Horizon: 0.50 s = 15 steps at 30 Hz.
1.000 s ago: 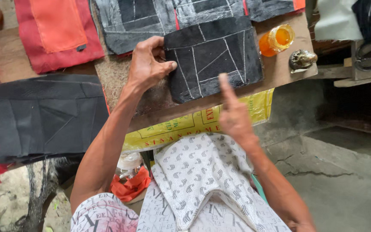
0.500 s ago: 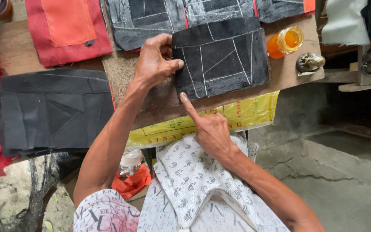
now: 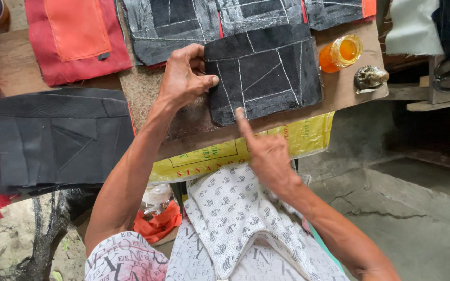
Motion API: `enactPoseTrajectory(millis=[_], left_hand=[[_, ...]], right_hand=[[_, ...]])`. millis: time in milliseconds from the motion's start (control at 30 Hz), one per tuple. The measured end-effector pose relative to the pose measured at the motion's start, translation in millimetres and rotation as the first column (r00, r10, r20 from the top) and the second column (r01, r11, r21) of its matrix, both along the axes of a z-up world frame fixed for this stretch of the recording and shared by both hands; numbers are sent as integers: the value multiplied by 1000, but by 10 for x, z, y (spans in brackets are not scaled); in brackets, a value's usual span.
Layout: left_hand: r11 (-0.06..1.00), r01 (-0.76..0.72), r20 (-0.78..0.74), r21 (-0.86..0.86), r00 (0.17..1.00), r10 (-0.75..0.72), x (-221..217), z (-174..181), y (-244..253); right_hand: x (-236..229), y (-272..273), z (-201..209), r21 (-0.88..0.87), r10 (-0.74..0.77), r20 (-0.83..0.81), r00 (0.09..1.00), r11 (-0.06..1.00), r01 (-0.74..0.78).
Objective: The person applies a yellow wax-like substance to black fabric pieces using their right index finger. They repeatedly dip their finger into a small container and trace white geometric lines on the fabric. The person works on multiple pieces, placing finished ones aside and picking up new ones from a stack.
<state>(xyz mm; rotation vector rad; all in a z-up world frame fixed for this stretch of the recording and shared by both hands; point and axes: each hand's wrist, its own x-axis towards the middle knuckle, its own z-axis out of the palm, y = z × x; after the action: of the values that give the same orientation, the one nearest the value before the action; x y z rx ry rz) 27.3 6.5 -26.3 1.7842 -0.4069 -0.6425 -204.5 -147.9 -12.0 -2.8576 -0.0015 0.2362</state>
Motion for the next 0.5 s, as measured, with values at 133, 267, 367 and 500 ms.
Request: enactPoseTrajectory(millis=[133, 267, 367, 500], left_hand=[[996, 19, 45, -91, 999, -15, -51, 101, 2], [993, 3, -14, -115, 1000, -5, -42, 101, 18], [991, 21, 12, -129, 1000, -20, -34, 78, 11], [973, 16, -47, -230, 999, -28, -53, 66, 15]], right_hand=[[-91, -76, 43, 216, 1, 129, 992, 976, -29], [-146, -434, 157, 7, -252, -31, 967, 968, 252], [-118, -401, 153, -52, -165, 16, 986, 985, 165], [-82, -319, 215, 292, -18, -25, 1000, 956, 25]])
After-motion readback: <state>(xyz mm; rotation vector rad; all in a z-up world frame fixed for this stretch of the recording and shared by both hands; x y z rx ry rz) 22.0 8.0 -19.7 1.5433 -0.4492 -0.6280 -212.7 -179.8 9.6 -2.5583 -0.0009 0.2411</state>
